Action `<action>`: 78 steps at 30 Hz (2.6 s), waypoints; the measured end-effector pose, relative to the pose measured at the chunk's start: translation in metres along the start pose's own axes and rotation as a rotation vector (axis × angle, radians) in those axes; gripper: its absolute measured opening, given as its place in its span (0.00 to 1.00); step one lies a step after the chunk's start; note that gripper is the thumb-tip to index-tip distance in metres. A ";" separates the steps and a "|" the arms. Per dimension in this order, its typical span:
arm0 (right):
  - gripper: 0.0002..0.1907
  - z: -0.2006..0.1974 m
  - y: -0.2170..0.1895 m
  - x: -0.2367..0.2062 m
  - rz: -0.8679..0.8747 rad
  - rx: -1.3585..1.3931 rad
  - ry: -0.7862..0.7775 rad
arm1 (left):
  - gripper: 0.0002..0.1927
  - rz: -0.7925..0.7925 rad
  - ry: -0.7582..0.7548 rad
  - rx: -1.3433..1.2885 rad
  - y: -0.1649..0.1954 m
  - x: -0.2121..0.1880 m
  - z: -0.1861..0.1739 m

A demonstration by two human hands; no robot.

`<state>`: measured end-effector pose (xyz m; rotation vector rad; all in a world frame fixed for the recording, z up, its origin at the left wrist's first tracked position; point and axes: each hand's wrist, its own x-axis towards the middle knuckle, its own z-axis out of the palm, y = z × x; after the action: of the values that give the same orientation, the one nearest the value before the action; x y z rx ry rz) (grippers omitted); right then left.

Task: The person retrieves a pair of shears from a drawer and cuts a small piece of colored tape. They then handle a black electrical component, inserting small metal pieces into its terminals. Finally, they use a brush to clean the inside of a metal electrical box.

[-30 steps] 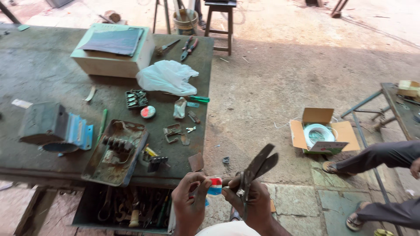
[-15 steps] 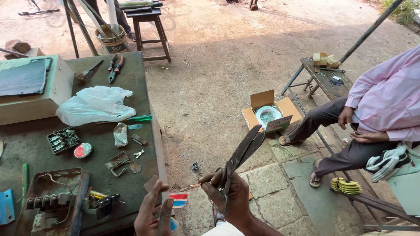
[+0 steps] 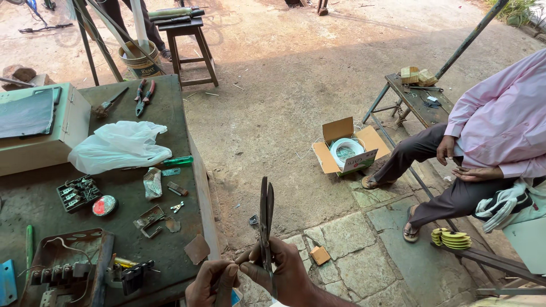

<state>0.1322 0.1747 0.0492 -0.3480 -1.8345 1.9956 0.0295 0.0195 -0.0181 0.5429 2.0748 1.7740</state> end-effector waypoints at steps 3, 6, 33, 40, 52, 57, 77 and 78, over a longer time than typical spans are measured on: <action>0.16 0.001 -0.010 0.004 0.053 0.013 -0.070 | 0.11 0.072 0.129 -0.021 -0.002 -0.005 -0.003; 0.17 0.003 -0.017 0.004 0.133 0.030 -0.195 | 0.11 0.016 0.384 -0.164 -0.005 -0.004 -0.002; 0.14 -0.028 0.001 0.010 0.171 0.059 -0.140 | 0.11 -0.291 -0.033 -1.243 0.011 -0.002 -0.027; 0.15 -0.035 -0.007 0.018 0.285 -0.048 -0.305 | 0.16 -0.091 -0.261 -0.379 0.038 -0.010 -0.014; 0.20 -0.028 0.008 0.002 0.103 0.027 -0.271 | 0.14 -0.022 0.071 -0.204 0.080 -0.005 -0.023; 0.17 -0.015 0.010 0.002 0.100 0.079 -0.159 | 0.15 -0.007 -0.022 -0.082 0.092 -0.004 -0.026; 0.15 0.015 0.008 0.009 0.092 0.276 -0.092 | 0.11 0.101 -0.070 -0.478 0.038 -0.004 -0.017; 0.14 0.015 0.008 0.009 0.103 0.300 -0.096 | 0.11 0.080 -0.126 -0.481 0.041 -0.002 -0.022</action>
<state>0.1163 0.1654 0.0438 -0.2653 -1.5651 2.3542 0.0225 0.0049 0.0255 0.5793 1.4850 2.1276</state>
